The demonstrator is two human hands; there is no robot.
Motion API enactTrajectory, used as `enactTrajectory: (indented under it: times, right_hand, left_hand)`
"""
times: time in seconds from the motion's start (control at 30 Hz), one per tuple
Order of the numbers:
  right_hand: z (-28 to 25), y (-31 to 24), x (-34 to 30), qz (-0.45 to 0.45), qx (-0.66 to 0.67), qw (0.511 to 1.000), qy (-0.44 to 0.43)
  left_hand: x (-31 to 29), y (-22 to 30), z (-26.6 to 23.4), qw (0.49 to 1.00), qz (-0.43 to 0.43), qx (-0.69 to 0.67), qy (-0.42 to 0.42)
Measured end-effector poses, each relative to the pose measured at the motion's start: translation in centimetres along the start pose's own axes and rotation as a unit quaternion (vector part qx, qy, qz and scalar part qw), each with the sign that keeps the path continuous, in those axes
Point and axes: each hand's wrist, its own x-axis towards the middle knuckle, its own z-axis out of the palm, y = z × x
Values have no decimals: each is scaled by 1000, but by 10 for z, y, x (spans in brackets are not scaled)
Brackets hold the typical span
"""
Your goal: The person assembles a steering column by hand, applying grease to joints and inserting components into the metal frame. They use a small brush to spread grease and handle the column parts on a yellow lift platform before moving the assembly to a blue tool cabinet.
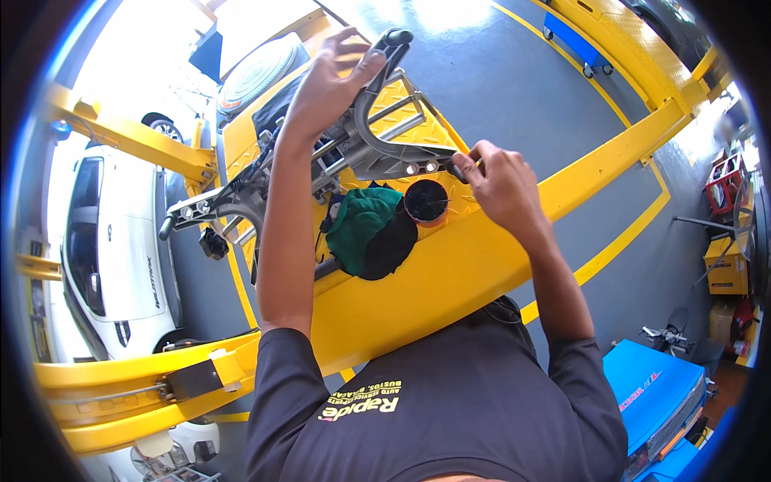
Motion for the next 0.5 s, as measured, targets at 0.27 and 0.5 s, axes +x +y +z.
enactTrajectory:
  times: [0.27, 0.5]
  right_hand:
    - [26, 0, -1, 30, -34, 999, -12]
    - [29, 1, -1, 45, -45, 998, -26]
  left_hand:
    - [-48, 68, 44, 963, 253, 38, 78]
    - [-25, 32, 80, 884, 18, 258, -389]
